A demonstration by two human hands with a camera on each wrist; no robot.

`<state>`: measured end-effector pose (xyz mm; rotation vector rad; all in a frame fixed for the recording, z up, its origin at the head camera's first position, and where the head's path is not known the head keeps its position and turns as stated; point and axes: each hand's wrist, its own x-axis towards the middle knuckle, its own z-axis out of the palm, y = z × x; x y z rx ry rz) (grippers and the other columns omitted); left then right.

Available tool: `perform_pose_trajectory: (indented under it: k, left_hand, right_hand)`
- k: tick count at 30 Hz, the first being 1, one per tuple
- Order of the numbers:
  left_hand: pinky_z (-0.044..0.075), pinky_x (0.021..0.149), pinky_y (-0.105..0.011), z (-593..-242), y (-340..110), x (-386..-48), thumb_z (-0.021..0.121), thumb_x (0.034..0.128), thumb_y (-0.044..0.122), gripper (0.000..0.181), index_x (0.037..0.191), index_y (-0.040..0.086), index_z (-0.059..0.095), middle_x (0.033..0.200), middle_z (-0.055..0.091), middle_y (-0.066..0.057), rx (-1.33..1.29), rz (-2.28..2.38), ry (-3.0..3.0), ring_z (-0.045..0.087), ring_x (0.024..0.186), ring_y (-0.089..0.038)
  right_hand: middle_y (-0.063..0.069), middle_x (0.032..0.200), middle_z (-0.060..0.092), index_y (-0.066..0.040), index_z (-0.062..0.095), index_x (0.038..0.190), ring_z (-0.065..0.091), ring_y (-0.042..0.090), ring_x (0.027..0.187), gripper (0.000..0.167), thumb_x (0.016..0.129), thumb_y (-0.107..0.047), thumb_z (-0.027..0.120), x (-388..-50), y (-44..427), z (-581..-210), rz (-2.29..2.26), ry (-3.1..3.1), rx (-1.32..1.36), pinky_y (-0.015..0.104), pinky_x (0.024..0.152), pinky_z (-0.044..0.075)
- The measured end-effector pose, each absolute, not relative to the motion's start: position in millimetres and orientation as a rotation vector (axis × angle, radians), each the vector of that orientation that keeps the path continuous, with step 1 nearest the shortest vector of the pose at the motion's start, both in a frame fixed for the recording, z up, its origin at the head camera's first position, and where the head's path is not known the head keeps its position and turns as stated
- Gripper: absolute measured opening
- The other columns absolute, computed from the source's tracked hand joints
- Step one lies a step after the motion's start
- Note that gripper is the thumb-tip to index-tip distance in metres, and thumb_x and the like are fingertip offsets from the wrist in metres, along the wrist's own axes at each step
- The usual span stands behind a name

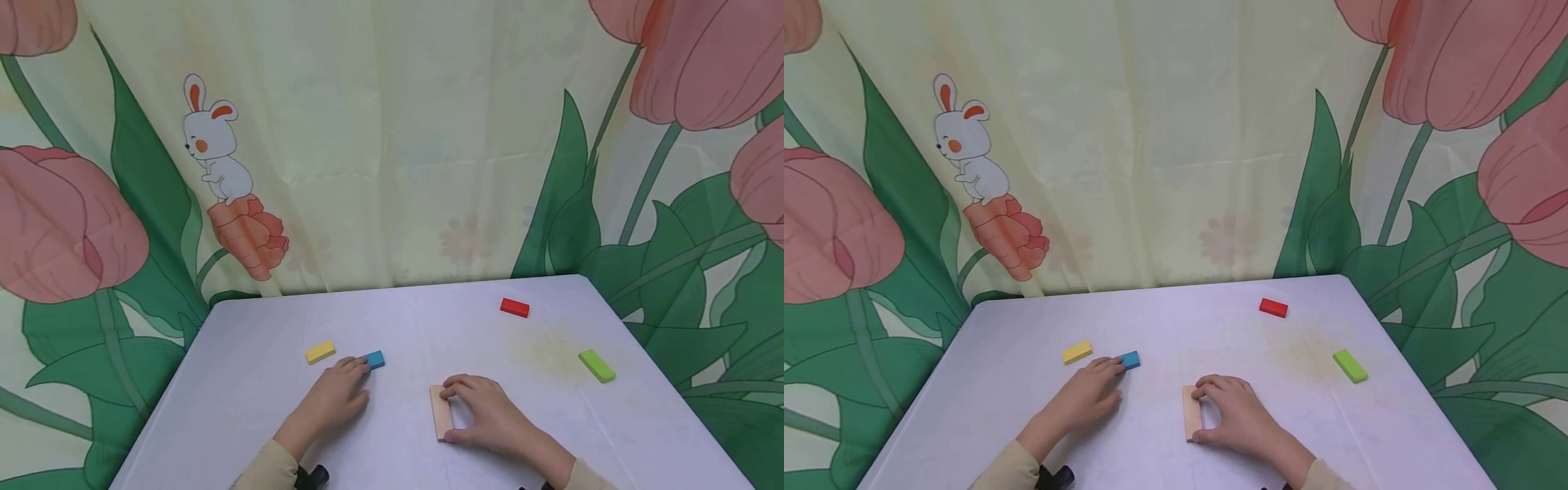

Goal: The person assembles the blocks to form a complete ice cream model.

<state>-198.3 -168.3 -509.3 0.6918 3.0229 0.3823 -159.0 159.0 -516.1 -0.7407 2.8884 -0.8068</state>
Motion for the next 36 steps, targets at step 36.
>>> perform_pose_trajectory:
  k: [36]
  left_hand:
    - [0.045, 0.114, -0.052, -501, -101, -205, 0.065, 0.0991, 0.038, 0.054, 0.148, 0.017, 0.056, 0.158, 0.051, 0.000, 0.784, 0.176, 2.916, 0.045, 0.148, -0.026]
  right_hand:
    - [-0.010, 0.133, 0.062, -0.025, 0.070, 0.117, 0.055, 0.025, 0.131, 0.054, 0.074, -0.053, 0.088, -157, 157, -515, -0.821, 2.934, -0.788, 0.059, 0.109, 0.041]
